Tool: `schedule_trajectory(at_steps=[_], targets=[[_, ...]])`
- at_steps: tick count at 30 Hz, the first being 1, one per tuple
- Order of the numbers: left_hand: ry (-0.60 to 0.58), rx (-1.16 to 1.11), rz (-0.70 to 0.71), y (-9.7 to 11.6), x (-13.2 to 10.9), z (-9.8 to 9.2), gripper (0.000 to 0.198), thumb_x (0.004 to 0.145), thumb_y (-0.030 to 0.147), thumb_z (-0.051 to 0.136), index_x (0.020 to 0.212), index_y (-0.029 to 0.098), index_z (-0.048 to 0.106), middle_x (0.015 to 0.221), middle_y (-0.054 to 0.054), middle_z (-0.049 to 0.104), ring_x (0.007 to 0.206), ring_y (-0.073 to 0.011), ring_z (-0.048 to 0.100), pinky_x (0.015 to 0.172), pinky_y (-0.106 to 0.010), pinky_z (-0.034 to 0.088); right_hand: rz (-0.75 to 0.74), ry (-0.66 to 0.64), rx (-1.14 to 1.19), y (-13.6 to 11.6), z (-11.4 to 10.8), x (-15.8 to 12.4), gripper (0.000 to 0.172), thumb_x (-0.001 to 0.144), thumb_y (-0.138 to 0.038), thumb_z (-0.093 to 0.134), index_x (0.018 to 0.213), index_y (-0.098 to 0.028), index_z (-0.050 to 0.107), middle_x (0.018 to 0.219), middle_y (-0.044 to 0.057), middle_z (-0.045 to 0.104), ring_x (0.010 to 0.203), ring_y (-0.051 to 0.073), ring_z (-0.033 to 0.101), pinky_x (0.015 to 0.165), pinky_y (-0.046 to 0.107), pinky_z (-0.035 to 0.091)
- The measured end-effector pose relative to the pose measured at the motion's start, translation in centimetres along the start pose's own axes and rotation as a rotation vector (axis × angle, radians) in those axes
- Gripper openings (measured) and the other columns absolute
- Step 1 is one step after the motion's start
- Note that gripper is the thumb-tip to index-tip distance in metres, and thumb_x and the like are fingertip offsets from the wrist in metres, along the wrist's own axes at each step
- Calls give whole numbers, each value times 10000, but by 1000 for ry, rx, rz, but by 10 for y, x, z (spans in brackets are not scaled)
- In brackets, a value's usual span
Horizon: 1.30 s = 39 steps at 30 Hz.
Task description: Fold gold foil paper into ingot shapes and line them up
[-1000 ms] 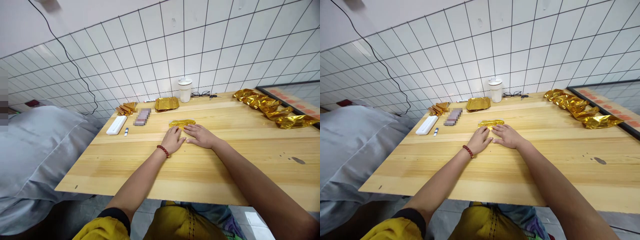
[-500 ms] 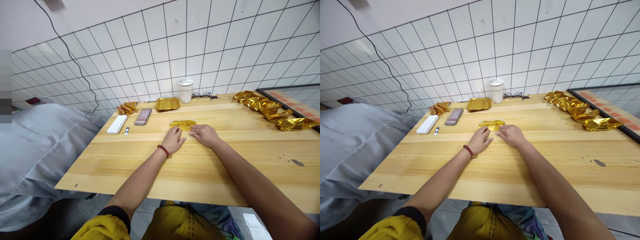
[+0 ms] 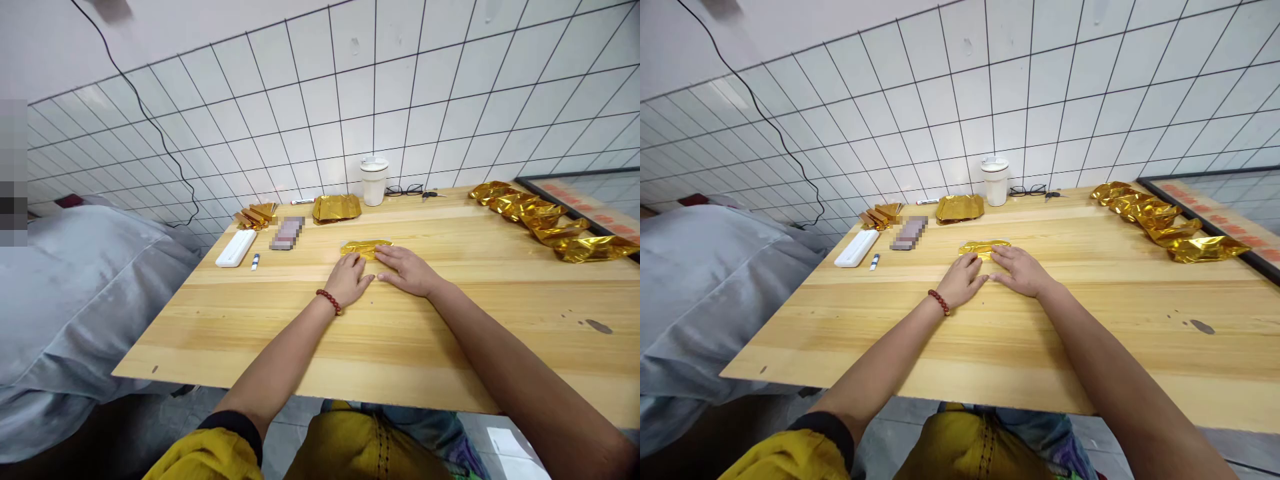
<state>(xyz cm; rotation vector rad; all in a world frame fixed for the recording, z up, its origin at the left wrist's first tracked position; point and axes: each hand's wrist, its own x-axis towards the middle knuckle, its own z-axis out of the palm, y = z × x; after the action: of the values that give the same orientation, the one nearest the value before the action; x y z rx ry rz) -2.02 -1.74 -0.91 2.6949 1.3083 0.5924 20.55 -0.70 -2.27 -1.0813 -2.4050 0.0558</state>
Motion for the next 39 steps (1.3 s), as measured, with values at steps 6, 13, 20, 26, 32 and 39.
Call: schedule_trajectory(at_steps=[6,13,20,26,32,39], targets=[[-1,9,2,0,0,1,339,937,383,563,1190,158,590,1323,-158,552,1255,-302,510,1109,-468,413,-10,-207,-24,-5,4,3,717,931,-643,451,1491,-195,442,1523,132,440,1417,337,393,1142,561,344],[-5,16,1,-1,0,1,330,953,410,532,1169,168,591,1336,-154,545,1273,-297,501,1111,-472,406,36,-109,-138,-9,-3,3,528,998,-508,381,1329,-184,633,1362,110,619,1294,277,555,1096,450,442],[-12,-1,-7,-1,-1,1,331,946,403,544,1177,169,583,1356,-159,536,1285,-305,493,1110,-485,400,121,-20,-215,-6,-15,-1,449,1013,-453,373,1126,-235,750,1192,60,729,1129,247,667,919,378,529],[-10,-5,-7,-1,-1,0,326,945,402,546,1167,168,590,1345,-160,543,1276,-305,500,1108,-489,405,269,72,-300,3,-14,-4,455,1006,-462,386,1019,-214,768,1060,93,768,1010,252,700,993,435,449],[4,-5,-5,-2,-2,1,318,940,395,557,1157,167,600,1339,-159,544,1271,-302,502,1104,-484,410,42,10,-169,6,-2,-3,592,966,-577,416,1356,-171,597,1437,150,555,1332,311,505,1096,510,390],[-2,12,1,-4,-2,4,391,944,412,550,1210,127,592,1352,-180,533,1278,-302,495,1125,-459,394,-70,-179,-68,2,4,-2,724,916,-645,480,1487,-201,444,1534,145,427,1422,336,385,1143,570,321]])
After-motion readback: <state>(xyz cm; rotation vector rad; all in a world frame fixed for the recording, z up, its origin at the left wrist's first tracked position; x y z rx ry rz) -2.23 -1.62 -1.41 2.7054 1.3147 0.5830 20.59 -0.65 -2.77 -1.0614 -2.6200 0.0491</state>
